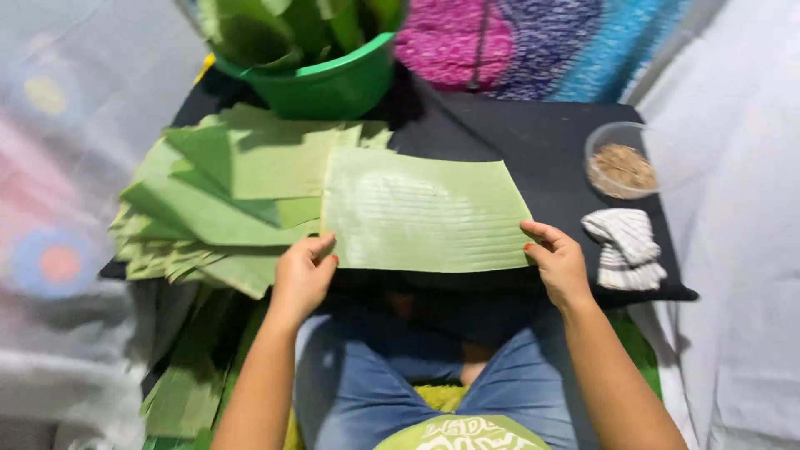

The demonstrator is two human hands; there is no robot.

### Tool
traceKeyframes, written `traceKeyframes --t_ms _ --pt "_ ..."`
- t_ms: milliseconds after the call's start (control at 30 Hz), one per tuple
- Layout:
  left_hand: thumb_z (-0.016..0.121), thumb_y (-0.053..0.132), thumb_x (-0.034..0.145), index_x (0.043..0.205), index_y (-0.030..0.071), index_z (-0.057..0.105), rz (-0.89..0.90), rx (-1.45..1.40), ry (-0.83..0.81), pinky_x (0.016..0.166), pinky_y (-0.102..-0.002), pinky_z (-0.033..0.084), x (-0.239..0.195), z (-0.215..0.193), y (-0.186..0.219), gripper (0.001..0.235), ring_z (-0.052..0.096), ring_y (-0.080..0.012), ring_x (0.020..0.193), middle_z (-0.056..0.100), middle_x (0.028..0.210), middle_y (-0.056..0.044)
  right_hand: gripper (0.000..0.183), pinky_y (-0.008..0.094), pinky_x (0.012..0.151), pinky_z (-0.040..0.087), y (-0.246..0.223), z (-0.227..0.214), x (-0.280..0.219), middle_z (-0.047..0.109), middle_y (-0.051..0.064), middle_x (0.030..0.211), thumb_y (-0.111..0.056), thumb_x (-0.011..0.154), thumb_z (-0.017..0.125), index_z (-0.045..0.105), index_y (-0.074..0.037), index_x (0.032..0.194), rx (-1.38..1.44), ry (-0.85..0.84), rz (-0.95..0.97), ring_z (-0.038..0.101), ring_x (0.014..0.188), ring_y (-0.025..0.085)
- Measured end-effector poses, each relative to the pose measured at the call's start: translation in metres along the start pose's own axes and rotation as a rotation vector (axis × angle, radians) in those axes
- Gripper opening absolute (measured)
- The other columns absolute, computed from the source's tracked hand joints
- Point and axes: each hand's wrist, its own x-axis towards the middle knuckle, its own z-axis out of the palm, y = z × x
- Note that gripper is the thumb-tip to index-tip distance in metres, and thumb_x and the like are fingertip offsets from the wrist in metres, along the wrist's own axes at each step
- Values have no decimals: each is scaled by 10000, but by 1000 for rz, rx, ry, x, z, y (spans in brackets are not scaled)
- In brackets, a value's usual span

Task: Cleaning banana leaves with a cloth and folding them into cones secured with small wooden sticks.

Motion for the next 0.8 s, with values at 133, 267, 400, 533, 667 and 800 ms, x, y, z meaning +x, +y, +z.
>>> traceKeyframes --t_ms 133,267,400,533,667,800 --pt "718 165 852 1298 208 725 15 -12 -139 957 -396 569 4 41 48 448 677 -305 1165 733 1250 -63 440 260 888 544 10 -60 -2 678 24 1051 66 848 647 736 -67 1258 -80 131 -15 608 934 59" --pt "726 166 866 1317 172 716 38 -7 -209 956 -415 571 15 96 53 451 667 -329 1175 726 1260 -85 453 321 977 514 15 -97 -1 696 99 1204 66 847 661 736 -74 1272 -186 196 -100 622 1111 139" --pt "748 212 857 1326 145 710 33 98 -220 992 -434 559 27 142 32 475 658 -332 1194 721 1257 -99 395 365 1014 512 12 -125 8 713 98 1241 -38 852 748 764 -137 1234 -597 310 -349 653 1218 259" --pt "731 163 841 1341 64 690 -7 66 -204 959 -464 576 22 145 41 512 683 -394 1120 709 1227 -199 375 454 1004 437 28 -154 19 644 -121 1352 -233 890 688 736 -387 1228 -1098 504 -366 543 1254 222" --pt "660 112 877 1352 13 645 -143 -149 -150 826 -449 593 22 143 37 485 738 -340 911 710 1168 -240 446 531 988 471 56 -169 21 597 8 1342 -256 820 766 726 -358 1252 -1094 295 -177 585 1213 370" --pt "601 25 907 1236 11 716 -163 -236 -102 686 -373 622 25 149 27 349 766 -300 774 744 1063 -238 322 431 950 499 43 -178 12 642 63 999 -57 781 769 796 -233 1049 -955 397 -456 673 1065 331"
